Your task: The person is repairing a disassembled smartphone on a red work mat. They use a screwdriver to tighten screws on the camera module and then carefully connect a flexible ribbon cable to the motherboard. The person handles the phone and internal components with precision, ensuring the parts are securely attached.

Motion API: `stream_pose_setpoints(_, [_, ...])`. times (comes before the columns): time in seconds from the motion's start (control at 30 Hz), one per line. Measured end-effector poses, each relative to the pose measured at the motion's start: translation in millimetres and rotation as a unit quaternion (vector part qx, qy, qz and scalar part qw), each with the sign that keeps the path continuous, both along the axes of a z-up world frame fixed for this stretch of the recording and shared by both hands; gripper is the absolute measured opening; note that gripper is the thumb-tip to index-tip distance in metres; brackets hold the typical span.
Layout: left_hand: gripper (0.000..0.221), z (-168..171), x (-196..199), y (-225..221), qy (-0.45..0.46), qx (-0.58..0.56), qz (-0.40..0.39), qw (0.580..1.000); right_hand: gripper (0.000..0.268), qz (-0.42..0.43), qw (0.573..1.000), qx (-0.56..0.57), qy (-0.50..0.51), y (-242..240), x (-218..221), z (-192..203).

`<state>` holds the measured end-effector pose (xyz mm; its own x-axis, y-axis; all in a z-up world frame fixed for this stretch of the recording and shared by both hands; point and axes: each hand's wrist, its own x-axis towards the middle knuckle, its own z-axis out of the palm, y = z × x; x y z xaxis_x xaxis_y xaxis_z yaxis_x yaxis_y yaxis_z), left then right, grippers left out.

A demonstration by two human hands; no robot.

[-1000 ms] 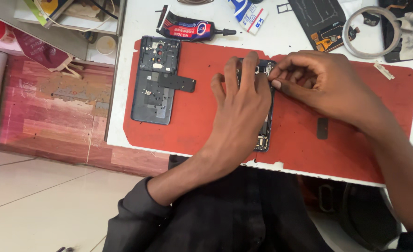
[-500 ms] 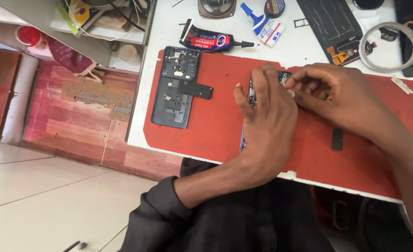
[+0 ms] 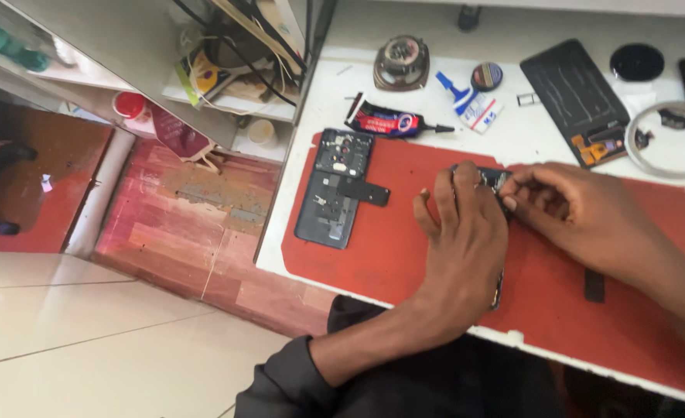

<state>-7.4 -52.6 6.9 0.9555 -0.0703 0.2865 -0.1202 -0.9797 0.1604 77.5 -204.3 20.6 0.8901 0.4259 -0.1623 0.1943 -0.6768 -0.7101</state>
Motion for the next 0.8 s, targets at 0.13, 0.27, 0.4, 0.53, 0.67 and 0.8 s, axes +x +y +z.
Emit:
stream_pose_setpoints(0.13, [0.048,4.5,1.5,1.6,-0.013,-0.046,0.000,0.999,0.035,0.006,1.000,-0.007,0.016,1.8,3.1,2.6])
stream_pose_setpoints(0.27, [0.051,12.4,-1.7,10.7,-0.009,-0.113,-0.037,0.993,0.032,-0.016,0.996,-0.077,0.045,-0.3,3.4,10.8])
stream_pose_setpoints(0.4, [0.058,16.0,-12.8,30.9,-0.007,-0.238,-0.114,0.965,0.042,0.043,0.992,-0.112,-0.043,-1.0,-0.5,9.6])
stream_pose_setpoints(0.53, [0.039,10.3,-32.6,39.1,-0.009,-0.379,-0.115,0.918,0.036,0.124,0.988,-0.067,-0.058,0.5,-7.2,2.0])
stream_pose_setpoints(0.67, [0.022,-0.5,-42.2,41.5,-0.009,-0.423,-0.146,0.894,0.029,0.143,0.976,-0.129,-0.103,5.7,-10.5,4.8])
stream_pose_setpoints(0.8, [0.028,-7.6,-48.4,43.3,-0.060,-0.362,-0.178,0.913,0.038,0.139,0.965,-0.206,-0.087,13.2,-19.5,15.2])
